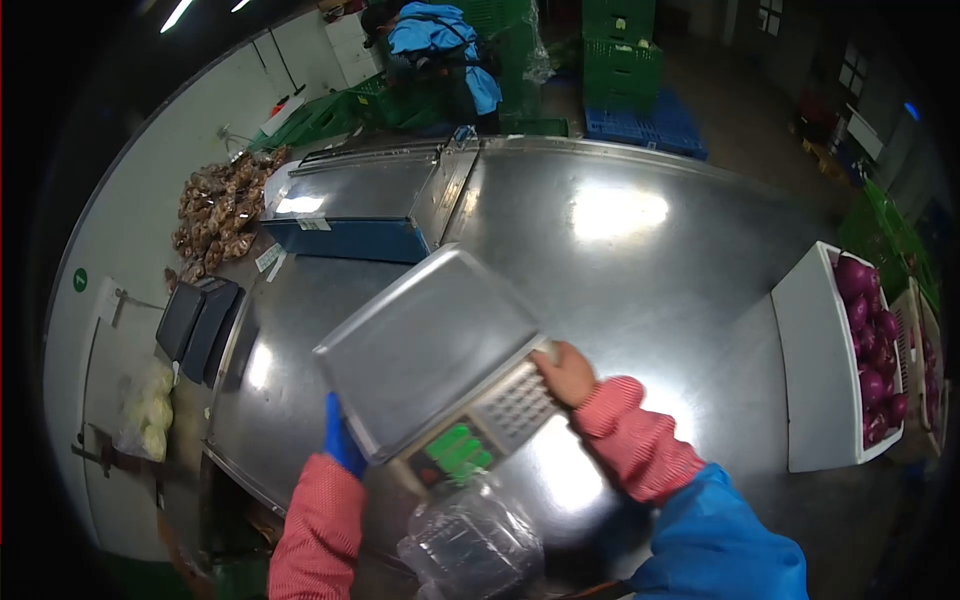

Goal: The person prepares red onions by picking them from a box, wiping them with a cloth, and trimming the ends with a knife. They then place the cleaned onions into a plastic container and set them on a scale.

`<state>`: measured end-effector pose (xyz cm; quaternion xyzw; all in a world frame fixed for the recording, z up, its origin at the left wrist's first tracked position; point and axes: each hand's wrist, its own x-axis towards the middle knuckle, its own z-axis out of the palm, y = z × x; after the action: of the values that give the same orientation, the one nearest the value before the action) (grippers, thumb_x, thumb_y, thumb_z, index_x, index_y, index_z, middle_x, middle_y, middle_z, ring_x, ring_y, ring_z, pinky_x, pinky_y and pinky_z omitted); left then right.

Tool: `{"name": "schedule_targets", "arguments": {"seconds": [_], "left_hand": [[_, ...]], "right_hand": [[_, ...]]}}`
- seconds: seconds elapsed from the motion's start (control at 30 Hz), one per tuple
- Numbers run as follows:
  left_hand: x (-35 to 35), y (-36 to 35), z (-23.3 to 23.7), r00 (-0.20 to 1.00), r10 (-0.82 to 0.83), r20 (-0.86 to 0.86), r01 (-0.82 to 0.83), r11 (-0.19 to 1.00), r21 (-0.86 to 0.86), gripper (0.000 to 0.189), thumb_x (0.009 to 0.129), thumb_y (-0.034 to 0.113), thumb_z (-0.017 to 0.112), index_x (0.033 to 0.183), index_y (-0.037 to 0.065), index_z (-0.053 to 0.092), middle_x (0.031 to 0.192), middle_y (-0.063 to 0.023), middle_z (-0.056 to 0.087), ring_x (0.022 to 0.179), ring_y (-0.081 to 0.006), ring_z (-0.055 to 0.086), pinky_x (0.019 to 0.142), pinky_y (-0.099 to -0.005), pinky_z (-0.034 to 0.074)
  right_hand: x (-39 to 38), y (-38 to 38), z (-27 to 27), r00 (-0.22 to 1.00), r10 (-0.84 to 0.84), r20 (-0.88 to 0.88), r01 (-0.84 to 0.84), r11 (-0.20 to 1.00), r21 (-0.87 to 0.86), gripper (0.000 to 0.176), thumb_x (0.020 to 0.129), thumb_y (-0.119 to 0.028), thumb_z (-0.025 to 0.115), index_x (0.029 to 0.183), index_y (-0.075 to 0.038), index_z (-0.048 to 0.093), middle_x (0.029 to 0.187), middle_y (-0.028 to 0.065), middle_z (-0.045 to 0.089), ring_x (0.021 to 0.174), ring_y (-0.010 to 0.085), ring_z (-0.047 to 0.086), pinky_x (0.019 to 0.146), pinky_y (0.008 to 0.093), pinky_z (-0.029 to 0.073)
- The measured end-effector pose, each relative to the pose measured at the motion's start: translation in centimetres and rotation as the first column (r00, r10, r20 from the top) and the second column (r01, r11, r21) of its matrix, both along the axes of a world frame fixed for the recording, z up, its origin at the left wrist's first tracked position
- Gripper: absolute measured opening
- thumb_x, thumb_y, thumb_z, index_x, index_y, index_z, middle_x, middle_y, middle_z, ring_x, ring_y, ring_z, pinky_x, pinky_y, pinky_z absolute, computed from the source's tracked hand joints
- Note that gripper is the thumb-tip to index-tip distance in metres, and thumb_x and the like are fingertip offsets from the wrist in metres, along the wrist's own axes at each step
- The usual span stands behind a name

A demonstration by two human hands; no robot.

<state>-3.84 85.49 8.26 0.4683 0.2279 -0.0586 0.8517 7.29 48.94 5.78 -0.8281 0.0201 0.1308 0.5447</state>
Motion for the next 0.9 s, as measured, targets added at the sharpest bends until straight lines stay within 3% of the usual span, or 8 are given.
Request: {"name": "schedule_targets", "arguments": {"seconds": [0.07, 0.17, 0.27, 0.33, 0.47, 0.67, 0.73, 0.9], "left_hand": [[3.9, -5.4, -0.3, 0.990, -0.144, -0.006, 0.144, 0.990, -0.004, 0.080, 0.093, 0.067, 0.037, 0.146, 0.006, 0.037, 0.142, -0.0176, 0.048, 0.127, -0.0318, 0.050, 0.109, -0.0434, 0.039], [8.9, -14.9, -1.9, 0.920, -0.389, 0.038, 0.391, 0.918, -0.069, 0.082, 0.092, 0.070, 0.036, 0.147, 0.009, 0.037, 0.144, -0.0144, 0.046, 0.132, -0.0297, 0.045, 0.111, -0.0440, 0.036], [8.6, -23.3, 5.2, 0.750, -0.661, -0.003, 0.659, 0.746, 0.095, 0.081, 0.094, 0.069, 0.035, 0.155, 0.017, 0.021, 0.159, -0.0061, 0.024, 0.145, -0.0240, 0.027, 0.116, -0.0467, 0.025], [8.2, -26.4, 6.2, 0.655, -0.755, -0.039, 0.749, 0.640, 0.172, 0.078, 0.096, 0.062, 0.042, 0.156, 0.018, 0.018, 0.160, -0.0053, 0.022, 0.145, -0.0233, 0.027, 0.115, -0.0435, 0.026], [5.5, -29.3, 5.9, 0.736, -0.671, -0.094, 0.652, 0.663, 0.368, 0.078, 0.095, 0.050, 0.054, 0.156, 0.017, 0.018, 0.153, -0.0050, 0.037, 0.139, -0.0219, 0.037, 0.114, -0.0395, 0.028], [-7.1, -26.2, 11.8, 0.520, -0.804, 0.288, 0.657, 0.592, 0.467, 0.054, 0.100, 0.037, 0.049, 0.139, 0.000, 0.043, 0.134, -0.0179, 0.055, 0.123, -0.0260, 0.054, 0.105, -0.0390, 0.040], [-12.6, -25.1, 11.3, 0.423, -0.838, 0.343, 0.668, 0.545, 0.507, 0.046, 0.101, 0.035, 0.046, 0.126, -0.003, 0.056, 0.122, -0.0207, 0.062, 0.115, -0.0266, 0.060, 0.102, -0.0386, 0.044], [-25.7, -23.6, 7.2, 0.313, -0.948, -0.054, 0.819, 0.241, 0.521, 0.048, 0.102, 0.040, 0.045, 0.077, 0.002, 0.060, 0.066, -0.0099, 0.062, 0.063, -0.0188, 0.061, 0.065, -0.0309, 0.050]], "right_hand": [[-2.1, -5.9, -0.7, 0.968, -0.251, -0.015, 0.251, 0.967, 0.037, 0.047, 0.089, -0.042, 0.064, 0.105, 0.002, 0.062, 0.079, 0.0127, 0.067, 0.060, 0.0181, 0.064, 0.053, 0.0330, 0.051], [-4.0, -17.2, -3.4, 0.897, -0.341, 0.280, 0.413, 0.873, -0.260, 0.050, 0.091, -0.046, 0.056, 0.101, 0.003, 0.061, 0.091, 0.0251, 0.066, 0.083, 0.0401, 0.065, 0.078, 0.0458, 0.050], [-6.8, -27.2, -4.0, 0.872, -0.433, 0.229, 0.489, 0.741, -0.460, 0.057, 0.093, -0.051, 0.052, 0.101, 0.004, 0.062, 0.098, 0.0307, 0.064, 0.096, 0.0459, 0.062, 0.083, 0.0489, 0.048], [-9.2, -30.3, -3.6, 0.879, -0.403, 0.254, 0.471, 0.651, -0.596, 0.059, 0.093, -0.053, 0.051, 0.103, 0.004, 0.062, 0.099, 0.0301, 0.064, 0.097, 0.0447, 0.062, 0.083, 0.0490, 0.048], [-16.6, -31.7, -0.6, 0.852, -0.294, 0.433, 0.524, 0.461, -0.716, 0.055, 0.093, -0.048, 0.055, 0.108, 0.003, 0.064, 0.101, 0.0253, 0.064, 0.091, 0.0400, 0.063, 0.079, 0.0475, 0.049], [-32.9, -23.4, 4.6, 0.779, -0.448, 0.438, 0.558, 0.814, -0.159, 0.022, 0.090, -0.023, 0.064, 0.095, -0.002, 0.067, 0.077, 0.0161, 0.065, 0.065, 0.0262, 0.063, 0.061, 0.0357, 0.049], [-39.5, -20.0, 4.8, 0.815, -0.478, 0.326, 0.553, 0.811, -0.192, 0.022, 0.091, -0.023, 0.063, 0.083, -0.002, 0.065, 0.069, 0.0167, 0.061, 0.060, 0.0274, 0.061, 0.058, 0.0367, 0.047], [-54.9, -11.1, -0.3, 0.877, -0.425, 0.224, 0.467, 0.863, -0.193, 0.031, 0.095, -0.026, 0.057, 0.071, -0.005, 0.058, 0.069, 0.0177, 0.060, 0.063, 0.0379, 0.059, 0.056, 0.0439, 0.046]]}}
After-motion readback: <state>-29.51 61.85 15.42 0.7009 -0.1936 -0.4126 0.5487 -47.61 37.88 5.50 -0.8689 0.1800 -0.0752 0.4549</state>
